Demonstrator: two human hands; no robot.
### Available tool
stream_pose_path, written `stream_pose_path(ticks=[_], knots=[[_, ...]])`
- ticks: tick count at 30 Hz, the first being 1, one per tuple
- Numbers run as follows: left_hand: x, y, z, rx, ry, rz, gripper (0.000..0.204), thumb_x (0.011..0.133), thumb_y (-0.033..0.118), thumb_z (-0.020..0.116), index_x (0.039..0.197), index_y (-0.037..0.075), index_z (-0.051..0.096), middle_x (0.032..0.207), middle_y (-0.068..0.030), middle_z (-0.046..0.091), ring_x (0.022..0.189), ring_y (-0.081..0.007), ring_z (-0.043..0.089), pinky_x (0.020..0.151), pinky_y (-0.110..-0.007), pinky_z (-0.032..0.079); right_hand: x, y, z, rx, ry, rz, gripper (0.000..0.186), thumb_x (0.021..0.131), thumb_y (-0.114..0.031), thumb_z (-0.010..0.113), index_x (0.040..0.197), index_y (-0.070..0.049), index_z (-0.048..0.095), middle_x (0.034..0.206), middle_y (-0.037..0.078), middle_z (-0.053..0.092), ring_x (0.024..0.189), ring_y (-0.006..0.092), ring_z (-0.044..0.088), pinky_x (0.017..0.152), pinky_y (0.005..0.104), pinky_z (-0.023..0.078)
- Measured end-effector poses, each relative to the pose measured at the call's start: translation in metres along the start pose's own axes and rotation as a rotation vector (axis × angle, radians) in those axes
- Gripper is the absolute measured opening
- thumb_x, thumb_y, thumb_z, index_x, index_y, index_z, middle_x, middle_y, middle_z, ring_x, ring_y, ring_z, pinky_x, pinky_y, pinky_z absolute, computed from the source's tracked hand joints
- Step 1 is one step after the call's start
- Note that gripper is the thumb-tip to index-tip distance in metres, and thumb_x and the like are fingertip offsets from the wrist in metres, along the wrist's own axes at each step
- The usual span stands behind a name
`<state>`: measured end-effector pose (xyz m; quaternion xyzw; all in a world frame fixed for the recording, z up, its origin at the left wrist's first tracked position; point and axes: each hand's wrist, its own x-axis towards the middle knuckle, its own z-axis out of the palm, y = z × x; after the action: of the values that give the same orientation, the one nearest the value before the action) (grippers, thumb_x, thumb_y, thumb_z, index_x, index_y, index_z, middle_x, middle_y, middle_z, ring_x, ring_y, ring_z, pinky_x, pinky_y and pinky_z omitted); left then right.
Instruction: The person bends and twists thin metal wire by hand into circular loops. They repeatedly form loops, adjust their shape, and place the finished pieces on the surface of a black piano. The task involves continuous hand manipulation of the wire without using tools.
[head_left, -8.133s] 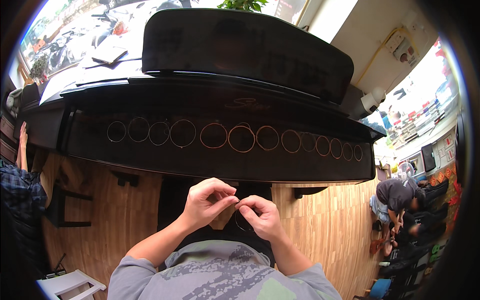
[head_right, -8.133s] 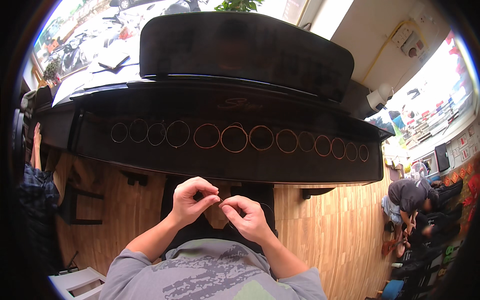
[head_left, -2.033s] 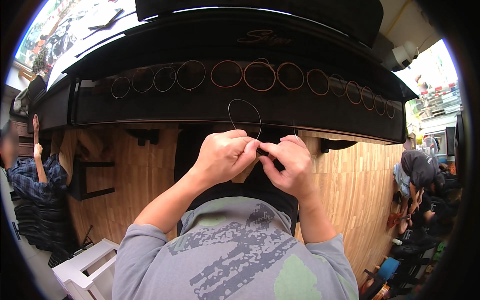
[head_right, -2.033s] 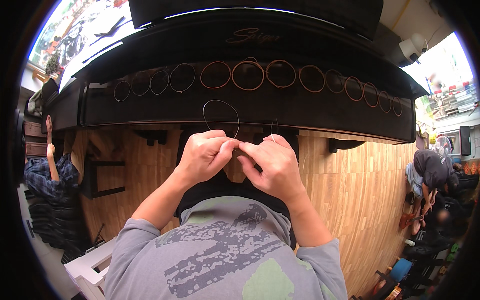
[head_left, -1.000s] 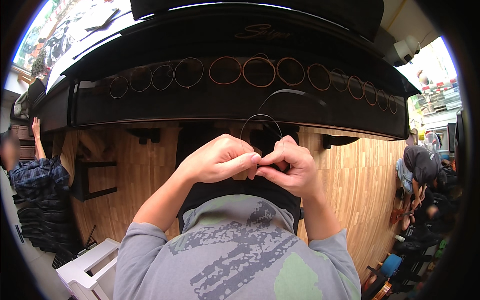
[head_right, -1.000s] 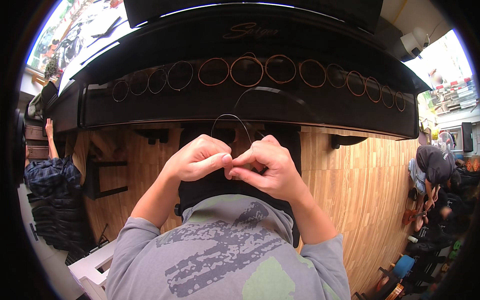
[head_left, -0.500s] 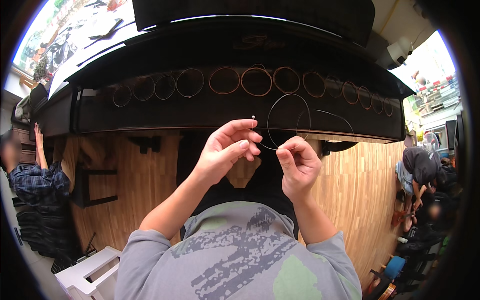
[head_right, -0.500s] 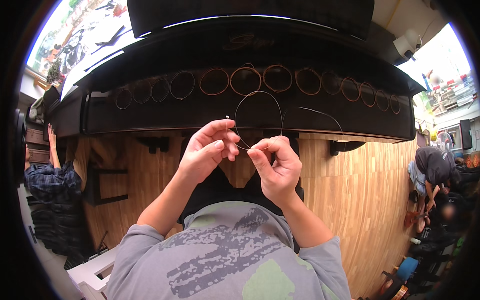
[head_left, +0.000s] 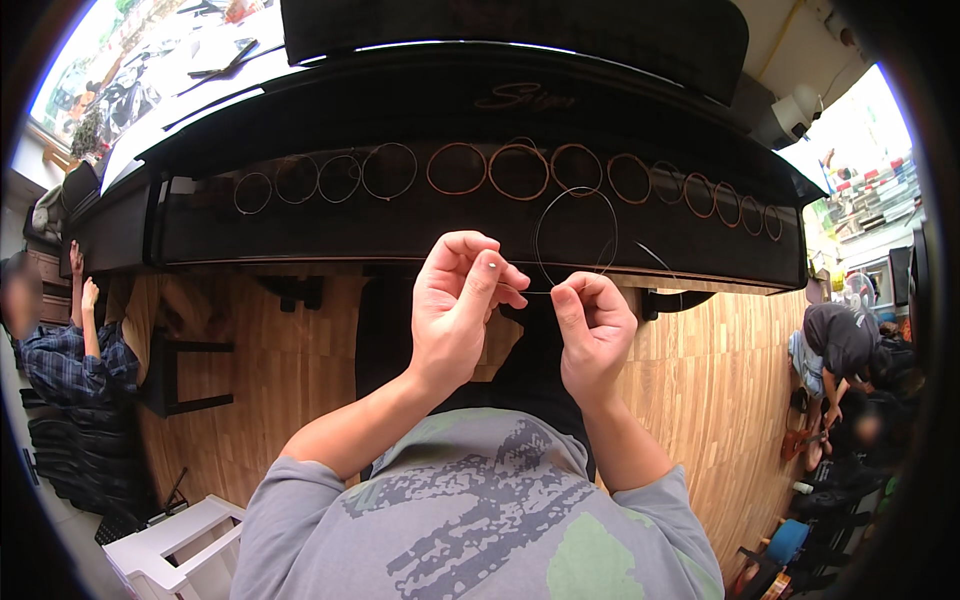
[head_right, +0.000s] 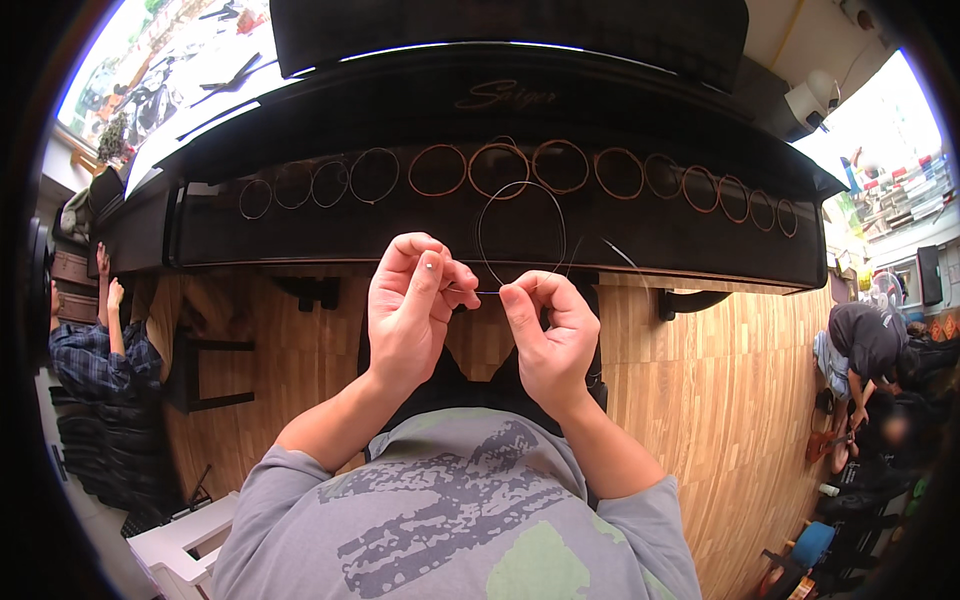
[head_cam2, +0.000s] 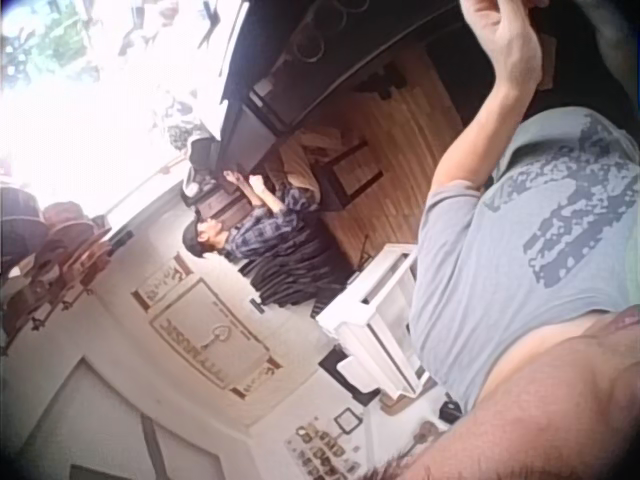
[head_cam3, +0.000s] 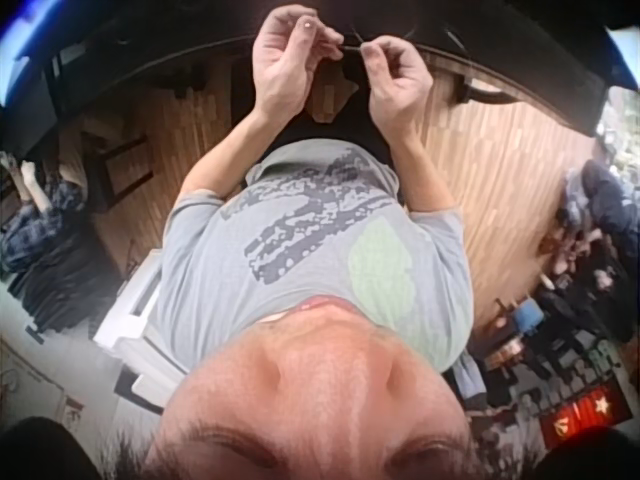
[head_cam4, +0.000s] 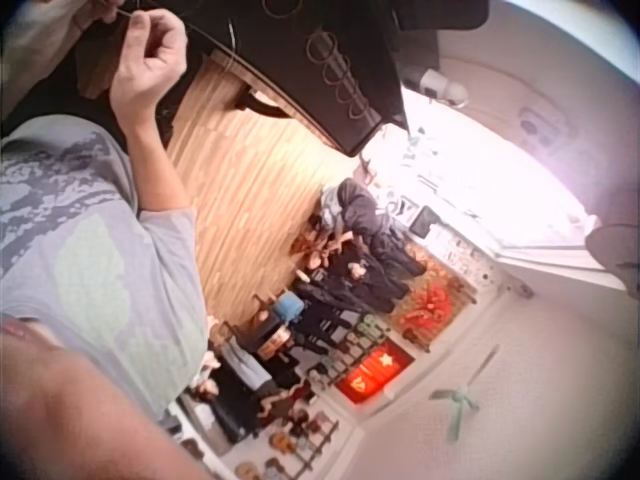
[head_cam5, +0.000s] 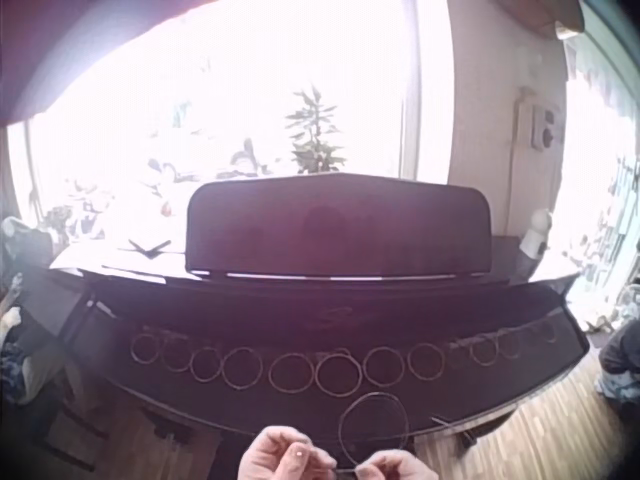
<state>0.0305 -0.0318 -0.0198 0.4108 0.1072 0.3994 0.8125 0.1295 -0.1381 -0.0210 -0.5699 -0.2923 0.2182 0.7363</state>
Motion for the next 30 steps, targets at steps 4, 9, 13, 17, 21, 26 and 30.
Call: stream_pose_path(ticks=[4, 9, 13, 17, 21, 26, 30], knots=[[0.001, 0.0, -0.008, 0.094, 0.036, -0.133, 0.026, 0.099, 0.018, 0.048, 0.119, 0.003, 0.052, 0.105, -0.0074, 0.062, 0.098, -0.0144, 0.061, 0.079, -0.028, 0.051, 0.004, -0.005, -0.001, 0.115, 0.003, -0.018, 0.009, 0.09, -0.007, 0.064, 0.092, 0.001, 0.06, 0.078, -0.004, 0.055, 0.067, 0.0009, 0.045, 0.061, 0.0147, 0.036], [0.0, 0.003, -0.008, 0.156, -0.101, -0.265, 0.025, 0.095, 0.015, 0.056, 0.116, 0.001, 0.059, 0.105, -0.0065, 0.065, 0.095, -0.0128, 0.062, 0.081, -0.026, 0.05, 0.005, -0.006, 0.001, 0.149, -0.004, -0.044, 0.009, 0.091, -0.007, 0.063, 0.093, 0.001, 0.059, 0.08, -0.003, 0.056, 0.068, 0.0012, 0.045, 0.062, 0.0148, 0.036], [0.0, 0.002, -0.008, 0.192, -0.163, -0.142, 0.02, 0.094, 0.01, 0.057, 0.111, 0.001, 0.062, 0.104, -0.0077, 0.066, 0.094, -0.012, 0.062, 0.082, -0.027, 0.05, 0.003, 0.001, 0.002, 0.075, -0.022, -0.03, 0.01, 0.091, -0.008, 0.063, 0.093, 0.001, 0.059, 0.08, -0.003, 0.056, 0.069, 0.0014, 0.046, 0.062, 0.0152, 0.037], [0.006, 0.006, -0.003, 0.234, -0.161, -0.074, 0.015, 0.091, 0.006, 0.06, 0.103, -0.002, 0.065, 0.102, -0.0087, 0.067, 0.094, -0.0113, 0.061, 0.085, -0.028, 0.05, 0.001, 0.003, 0.002, -0.141, -0.007, -0.028, 0.011, 0.088, -0.011, 0.066, 0.088, -0.002, 0.061, 0.076, -0.002, 0.057, 0.063, 0.0054, 0.045, 0.062, 0.02, 0.039], [0.009, 0.012, -0.003, 0.234, -0.137, -0.172, 0.014, 0.088, 0.003, 0.063, 0.1, -0.003, 0.067, 0.094, -0.0097, 0.068, 0.088, -0.0119, 0.064, 0.081, -0.026, 0.053, 0.0, 0.001, 0.001, -0.468, -0.05, -0.195, 0.01, 0.084, -0.012, 0.069, 0.083, -0.005, 0.063, 0.069, -0.001, 0.057, 0.056, 0.0106, 0.043, 0.066, 0.0266, 0.037], [0.009, 0.008, -0.002, 0.253, -0.051, -0.14, 0.013, 0.086, -0.001, 0.064, 0.098, -0.004, 0.067, 0.087, -0.0109, 0.069, 0.083, -0.013, 0.067, 0.076, -0.024, 0.056, 0.002, -0.002, 0.002, -0.684, -0.129, -0.464, 0.007, 0.082, -0.01, 0.069, 0.083, -0.008, 0.062, 0.066, -0.003, 0.056, 0.052, 0.0111, 0.044, 0.068, 0.0295, 0.03], [0.009, 0.008, 0.001, 0.243, 0.036, -0.137, 0.02, 0.084, 0.002, 0.067, 0.103, -0.003, 0.061, 0.083, -0.01, 0.068, 0.075, -0.012, 0.067, 0.067, -0.022, 0.054, 0.005, 0.002, 0.0, -0.809, -0.114, -0.647, 0.009, 0.08, -0.011, 0.07, 0.084, -0.01, 0.062, 0.066, -0.004, 0.055, 0.054, 0.0112, 0.047, 0.066, 0.0309, 0.029]])
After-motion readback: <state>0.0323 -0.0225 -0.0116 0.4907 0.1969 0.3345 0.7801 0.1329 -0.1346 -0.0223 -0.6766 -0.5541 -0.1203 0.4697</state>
